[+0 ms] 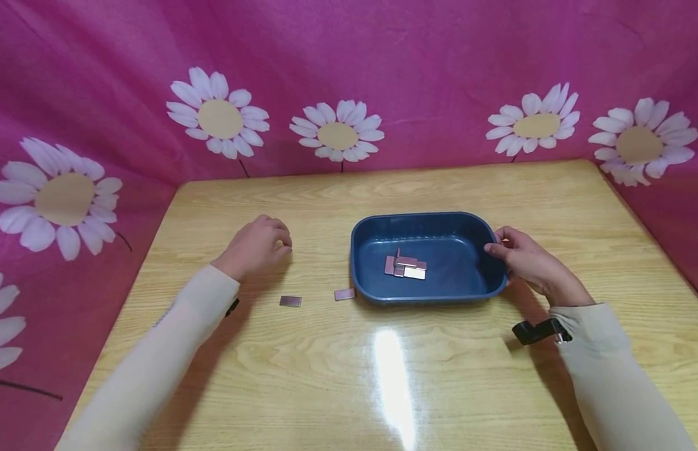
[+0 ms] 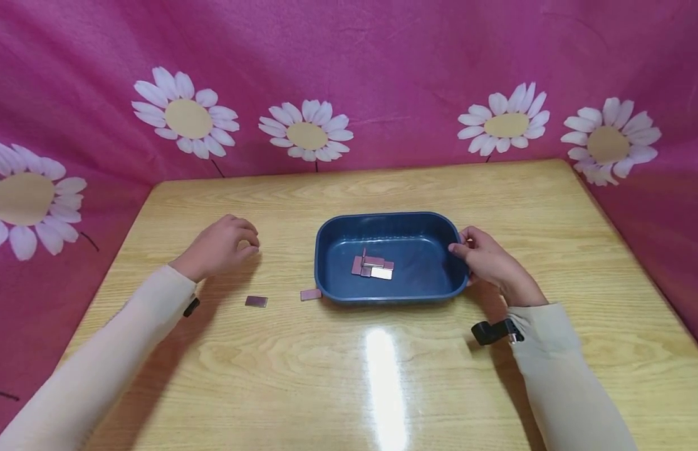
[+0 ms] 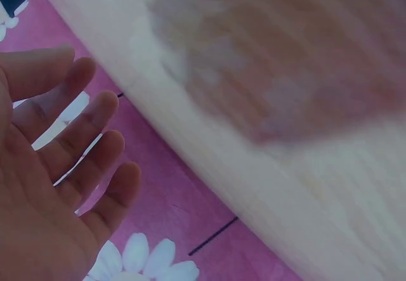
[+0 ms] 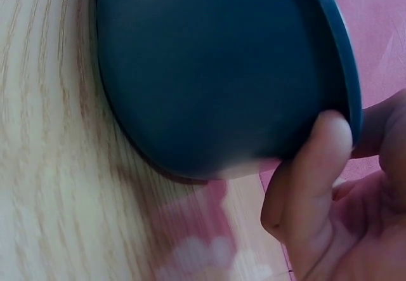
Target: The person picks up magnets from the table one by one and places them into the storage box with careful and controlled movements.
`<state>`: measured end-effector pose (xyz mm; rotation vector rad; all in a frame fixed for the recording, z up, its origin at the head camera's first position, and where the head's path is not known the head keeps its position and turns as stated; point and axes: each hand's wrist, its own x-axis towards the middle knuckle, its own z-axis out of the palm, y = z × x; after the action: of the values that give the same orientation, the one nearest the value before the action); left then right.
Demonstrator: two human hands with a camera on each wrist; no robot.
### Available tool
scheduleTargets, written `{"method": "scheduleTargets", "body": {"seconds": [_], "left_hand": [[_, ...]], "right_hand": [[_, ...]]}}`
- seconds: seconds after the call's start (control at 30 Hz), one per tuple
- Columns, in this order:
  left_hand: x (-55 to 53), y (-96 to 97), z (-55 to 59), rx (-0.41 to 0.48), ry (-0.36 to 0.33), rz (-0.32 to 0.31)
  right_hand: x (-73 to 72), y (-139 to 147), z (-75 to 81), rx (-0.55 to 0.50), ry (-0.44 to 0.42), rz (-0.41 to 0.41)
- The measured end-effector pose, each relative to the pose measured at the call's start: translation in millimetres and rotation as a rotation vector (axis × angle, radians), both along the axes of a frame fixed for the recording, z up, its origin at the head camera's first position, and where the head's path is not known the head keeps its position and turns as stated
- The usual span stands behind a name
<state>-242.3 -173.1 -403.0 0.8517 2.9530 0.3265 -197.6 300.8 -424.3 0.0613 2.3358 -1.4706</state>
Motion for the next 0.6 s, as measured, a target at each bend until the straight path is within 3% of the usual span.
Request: {"method": "scheduleTargets", "body": {"seconds": [0.23, 0.6], "left_hand": [[21.0, -17.0, -9.9, 0.033, 0.037, -0.031], [45.2, -16.2, -22.8, 0.009, 0.034, -0.091]], "right_hand": [[0.0, 0.4, -1.6, -0.006, 0.002, 0.001], [0.7, -0.4, -0.6, 0.018, 0.009, 0.007]]}}
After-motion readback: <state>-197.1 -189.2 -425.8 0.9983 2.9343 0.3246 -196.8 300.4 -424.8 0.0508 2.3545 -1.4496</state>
